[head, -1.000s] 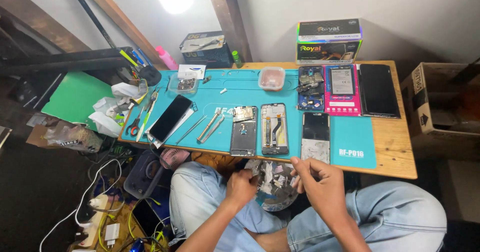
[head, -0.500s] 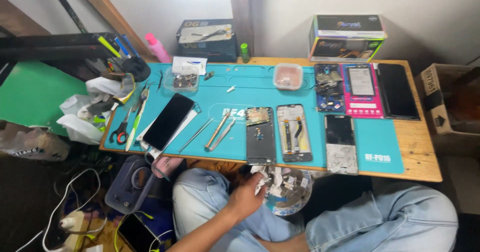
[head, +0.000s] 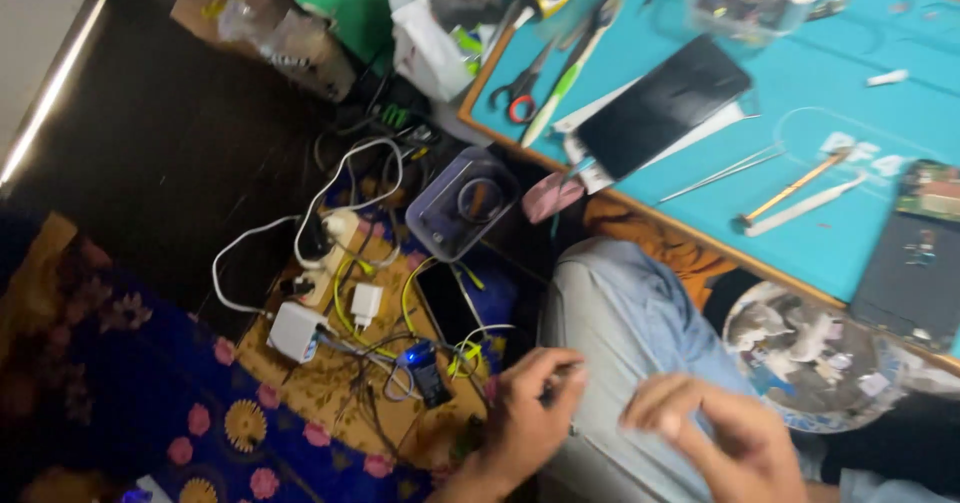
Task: The person cleans the back of a disassembled smartphone with a toothbrush, then picks up the phone's internal chassis and aligns the screen assembly with it. The person holds the phone and screen together, preparing to reassemble the device.
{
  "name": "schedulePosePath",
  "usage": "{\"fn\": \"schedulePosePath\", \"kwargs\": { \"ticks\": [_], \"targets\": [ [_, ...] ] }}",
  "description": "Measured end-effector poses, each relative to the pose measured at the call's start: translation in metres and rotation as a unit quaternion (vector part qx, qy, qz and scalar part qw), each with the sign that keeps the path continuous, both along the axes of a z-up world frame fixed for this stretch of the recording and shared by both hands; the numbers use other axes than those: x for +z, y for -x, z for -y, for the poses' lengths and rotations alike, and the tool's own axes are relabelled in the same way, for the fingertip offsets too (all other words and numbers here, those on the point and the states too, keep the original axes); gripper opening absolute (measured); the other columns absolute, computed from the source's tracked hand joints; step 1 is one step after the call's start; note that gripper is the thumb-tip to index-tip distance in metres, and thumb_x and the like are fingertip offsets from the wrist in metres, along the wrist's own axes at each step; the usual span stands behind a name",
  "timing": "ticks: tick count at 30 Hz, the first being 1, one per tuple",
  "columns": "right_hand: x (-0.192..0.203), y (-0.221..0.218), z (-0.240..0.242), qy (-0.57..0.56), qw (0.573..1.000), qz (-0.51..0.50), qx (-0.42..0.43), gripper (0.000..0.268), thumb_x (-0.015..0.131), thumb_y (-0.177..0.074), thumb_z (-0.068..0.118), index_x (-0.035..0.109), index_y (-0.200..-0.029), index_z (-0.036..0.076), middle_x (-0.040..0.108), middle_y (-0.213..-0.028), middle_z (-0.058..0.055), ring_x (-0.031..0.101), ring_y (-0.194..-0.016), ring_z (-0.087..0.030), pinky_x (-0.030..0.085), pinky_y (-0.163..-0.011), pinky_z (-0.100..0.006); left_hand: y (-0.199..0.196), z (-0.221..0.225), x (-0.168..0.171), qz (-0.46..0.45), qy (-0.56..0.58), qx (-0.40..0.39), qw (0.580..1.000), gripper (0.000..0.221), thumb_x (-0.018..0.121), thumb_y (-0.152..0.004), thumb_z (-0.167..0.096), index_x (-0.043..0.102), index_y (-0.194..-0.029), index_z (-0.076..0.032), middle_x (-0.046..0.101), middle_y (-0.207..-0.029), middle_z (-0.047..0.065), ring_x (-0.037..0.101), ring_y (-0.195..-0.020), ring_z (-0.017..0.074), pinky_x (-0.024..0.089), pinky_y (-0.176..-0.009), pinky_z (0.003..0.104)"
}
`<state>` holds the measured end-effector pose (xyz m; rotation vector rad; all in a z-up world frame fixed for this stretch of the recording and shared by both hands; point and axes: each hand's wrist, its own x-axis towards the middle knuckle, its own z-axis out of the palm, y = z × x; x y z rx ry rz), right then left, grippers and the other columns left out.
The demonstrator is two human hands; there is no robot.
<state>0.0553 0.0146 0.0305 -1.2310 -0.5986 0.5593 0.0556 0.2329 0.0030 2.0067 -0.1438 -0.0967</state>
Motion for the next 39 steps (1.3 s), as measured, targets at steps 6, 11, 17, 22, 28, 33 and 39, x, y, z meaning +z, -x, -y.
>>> {"fn": "schedulePosePath", "kwargs": {
  "ticks": [6,11,17,22,28,33,39],
  "targets": [
    [-0.030,-0.072,-0.043,0.348,0.878,0.211,-0.251,0.021,0.072,-0.099,0.024,0.076,-0.116,0.011,0.071,-0.144,-0.011,0.062,-0.141,-0.030,0.041,-0.121,-0.051,0.026,-0.140,-0.076,-0.129,-0.119,0.273,0.946,0.015,0.068,-0.098,-0.021,0.080,-0.104,-0.015,0.084,-0.093,0.000,0.077,-0.083,0.0160,0.059,-0.076,0.032],
    [-0.073,-0.075,-0.057,0.433,0.794,0.374,-0.207,0.029,0.072,-0.099,0.035,0.076,-0.123,0.019,0.066,-0.156,-0.010,0.057,-0.151,-0.038,0.036,-0.128,-0.061,0.042,-0.192,-0.122,-0.007,-0.262,0.268,0.927,0.009,0.071,-0.095,-0.009,0.079,-0.100,-0.011,0.078,-0.089,0.005,0.066,-0.070,0.0271,0.053,-0.070,0.045],
    [-0.072,-0.074,-0.060,0.417,0.807,0.349,-0.230,0.017,0.072,-0.101,0.018,0.076,-0.116,0.011,0.071,-0.149,-0.013,0.061,-0.150,-0.039,0.038,-0.127,-0.059,0.037,-0.187,-0.154,0.050,-0.223,0.256,0.939,0.008,0.075,-0.097,-0.006,0.076,-0.104,-0.009,0.072,-0.101,0.011,0.073,-0.090,0.0325,0.060,-0.080,0.044],
    [-0.070,-0.074,-0.061,0.419,0.806,0.348,-0.232,0.016,0.071,-0.102,0.016,0.076,-0.116,0.010,0.071,-0.148,-0.013,0.061,-0.150,-0.041,0.036,-0.130,-0.060,0.027,-0.177,-0.154,0.111,-0.214,0.239,0.941,0.006,0.073,-0.101,-0.004,0.075,-0.107,-0.001,0.065,-0.103,0.015,0.069,-0.091,0.0345,0.060,-0.079,0.045],
    [-0.068,-0.075,-0.062,0.422,0.805,0.347,-0.230,0.015,0.071,-0.102,0.015,0.076,-0.116,0.010,0.071,-0.147,-0.013,0.061,-0.149,-0.040,0.036,-0.130,-0.060,0.027,-0.180,-0.165,0.125,-0.252,0.220,0.934,0.008,0.074,-0.101,-0.005,0.076,-0.109,-0.001,0.065,-0.106,0.015,0.068,-0.096,0.0356,0.058,-0.085,0.047],
    [-0.070,-0.075,-0.062,0.422,0.805,0.347,-0.231,0.015,0.072,-0.102,0.014,0.076,-0.116,0.010,0.072,-0.146,-0.013,0.062,-0.148,-0.040,0.036,-0.130,-0.059,0.026,-0.181,-0.168,0.134,-0.252,0.217,0.934,0.006,0.073,-0.102,-0.004,0.075,-0.107,0.000,0.064,-0.104,0.016,0.067,-0.093,0.0362,0.058,-0.082,0.047],
    [-0.068,-0.074,-0.062,0.418,0.808,0.345,-0.233,0.014,0.072,-0.102,0.014,0.076,-0.115,0.010,0.072,-0.146,-0.014,0.062,-0.149,-0.040,0.036,-0.130,-0.060,0.018,-0.181,-0.158,0.141,-0.265,0.200,0.933,0.002,0.072,-0.101,-0.001,0.074,-0.101,-0.001,0.063,-0.100,0.015,0.064,-0.087,0.0357,0.055,-0.079,0.047]
  ]
}}
